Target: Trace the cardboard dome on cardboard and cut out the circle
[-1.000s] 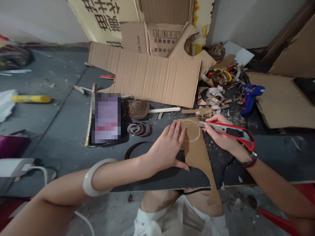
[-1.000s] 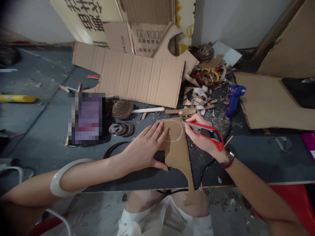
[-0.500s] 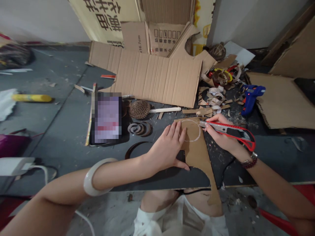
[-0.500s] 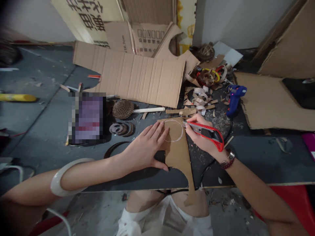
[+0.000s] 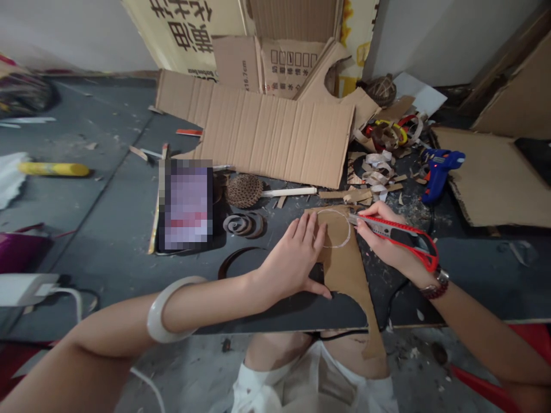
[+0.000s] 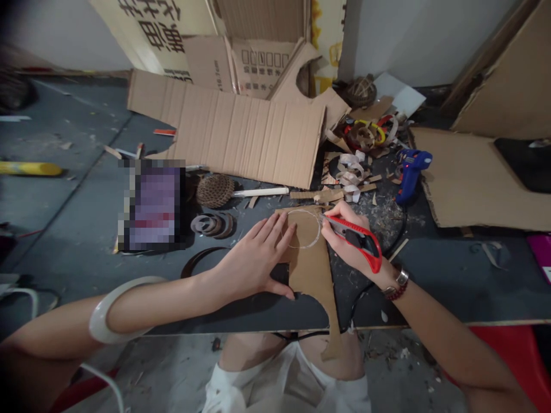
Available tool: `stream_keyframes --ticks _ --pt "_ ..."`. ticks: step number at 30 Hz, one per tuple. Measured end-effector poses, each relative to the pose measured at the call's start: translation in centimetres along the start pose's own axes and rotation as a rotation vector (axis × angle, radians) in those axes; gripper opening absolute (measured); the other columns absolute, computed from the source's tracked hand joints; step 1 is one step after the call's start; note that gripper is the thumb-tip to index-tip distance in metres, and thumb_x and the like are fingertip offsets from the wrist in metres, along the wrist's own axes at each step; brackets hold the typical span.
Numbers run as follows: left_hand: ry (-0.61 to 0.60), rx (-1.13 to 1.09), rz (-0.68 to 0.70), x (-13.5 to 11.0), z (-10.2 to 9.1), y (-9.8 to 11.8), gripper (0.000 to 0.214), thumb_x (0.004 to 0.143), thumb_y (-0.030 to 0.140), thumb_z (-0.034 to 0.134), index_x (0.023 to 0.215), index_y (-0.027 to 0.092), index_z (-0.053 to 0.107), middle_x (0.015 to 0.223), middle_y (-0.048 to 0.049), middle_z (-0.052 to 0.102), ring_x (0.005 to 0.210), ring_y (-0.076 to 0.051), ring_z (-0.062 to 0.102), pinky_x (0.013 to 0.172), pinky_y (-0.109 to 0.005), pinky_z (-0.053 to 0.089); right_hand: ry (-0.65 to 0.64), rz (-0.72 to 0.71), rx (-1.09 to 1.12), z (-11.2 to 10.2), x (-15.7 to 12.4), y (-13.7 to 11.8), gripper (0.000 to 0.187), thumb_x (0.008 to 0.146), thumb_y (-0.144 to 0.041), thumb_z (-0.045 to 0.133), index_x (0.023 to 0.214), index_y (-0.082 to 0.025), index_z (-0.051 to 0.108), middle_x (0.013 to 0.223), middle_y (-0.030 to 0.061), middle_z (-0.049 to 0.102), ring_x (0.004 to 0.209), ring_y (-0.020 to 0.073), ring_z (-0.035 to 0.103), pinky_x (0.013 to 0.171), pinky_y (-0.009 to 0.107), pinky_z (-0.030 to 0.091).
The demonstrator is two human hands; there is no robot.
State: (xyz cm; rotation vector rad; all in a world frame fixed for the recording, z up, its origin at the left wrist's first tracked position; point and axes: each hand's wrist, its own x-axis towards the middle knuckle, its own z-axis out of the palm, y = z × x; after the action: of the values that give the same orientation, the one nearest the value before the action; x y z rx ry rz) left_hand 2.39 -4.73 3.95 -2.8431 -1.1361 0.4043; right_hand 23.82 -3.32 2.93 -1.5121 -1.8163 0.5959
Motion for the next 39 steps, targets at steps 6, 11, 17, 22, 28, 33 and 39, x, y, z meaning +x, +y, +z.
stream_keyframes --ticks 6,11,17,22,28,33,39 --pt "0.009 -0.013 0.005 0.0 0.0 0.0 0.131 0.06 0.091 0.042 0.147 -0.006 0.028 0.149 -0.0374 0.024 0.14 -0.047 0.029 0.112 -0.052 0.031 -0.001 0.017 0.017 0.0 -0.1 0.7 0.011 0.086 -0.033 0.058 0.083 -0.022 0.054 0.067 -0.0019 0.062 0.054 0.0134 0.055 0.054 0.027 0.042" --pt "0.004 -0.024 0.001 -0.1 0.0 -0.1 0.131 0.06 0.09 0.042 0.147 -0.006 0.027 0.15 -0.0369 0.024 0.141 -0.047 0.028 0.113 -0.052 0.031 0.002 0.036 0.04 0.1 -0.3 1.4 0.01 0.087 -0.033 0.057 0.087 -0.023 0.055 0.071 -0.0013 0.062 0.057 0.0138 0.058 0.055 0.027 0.044" --pt "0.002 -0.026 0.003 -0.1 -0.1 -0.1 0.131 0.06 0.09 0.043 0.147 -0.006 0.027 0.15 -0.0374 0.023 0.141 -0.047 0.027 0.113 -0.052 0.031 0.009 0.046 0.064 0.2 -0.3 1.6 0.012 0.087 -0.034 0.058 0.088 -0.023 0.054 0.074 -0.0005 0.065 0.06 0.0157 0.063 0.055 0.028 0.046" --pt "0.006 -0.02 0.001 -0.1 -0.2 -0.1 0.13 0.06 0.09 0.044 0.147 -0.006 0.027 0.15 -0.0369 0.023 0.141 -0.047 0.027 0.113 -0.052 0.031 0.015 0.032 0.069 0.2 -0.2 1.6 0.011 0.087 -0.034 0.058 0.087 -0.023 0.055 0.075 0.0007 0.067 0.06 0.0168 0.064 0.054 0.029 0.047" --pt "0.003 -0.031 -0.002 0.0 -0.1 -0.1 0.131 0.059 0.09 0.043 0.147 -0.005 0.027 0.15 -0.0368 0.023 0.141 -0.047 0.028 0.112 -0.052 0.031 0.016 0.043 0.058 0.2 -0.3 1.7 0.011 0.087 -0.034 0.058 0.087 -0.024 0.055 0.076 0.0009 0.067 0.061 0.0168 0.064 0.053 0.029 0.046" --pt "0.0 -0.037 -0.006 0.0 -0.2 -0.1 0.13 0.06 0.09 0.045 0.147 -0.005 0.028 0.15 -0.036 0.024 0.141 -0.046 0.028 0.113 -0.051 0.03 0.001 0.044 0.052 0.0 -0.2 1.5 0.011 0.087 -0.034 0.058 0.085 -0.024 0.053 0.073 -0.0001 0.064 0.06 0.0167 0.062 0.055 0.03 0.046" --pt "0.011 -0.019 0.0 0.0 0.0 -0.1 0.131 0.06 0.09 0.044 0.147 -0.006 0.027 0.15 -0.0368 0.024 0.141 -0.047 0.028 0.112 -0.051 0.031 -0.007 -0.02 -0.03 -0.3 0.0 0.1 0.006 0.084 -0.026 0.057 0.08 -0.024 0.053 0.064 -0.0025 0.06 0.054 0.0135 0.055 0.053 0.027 0.043"
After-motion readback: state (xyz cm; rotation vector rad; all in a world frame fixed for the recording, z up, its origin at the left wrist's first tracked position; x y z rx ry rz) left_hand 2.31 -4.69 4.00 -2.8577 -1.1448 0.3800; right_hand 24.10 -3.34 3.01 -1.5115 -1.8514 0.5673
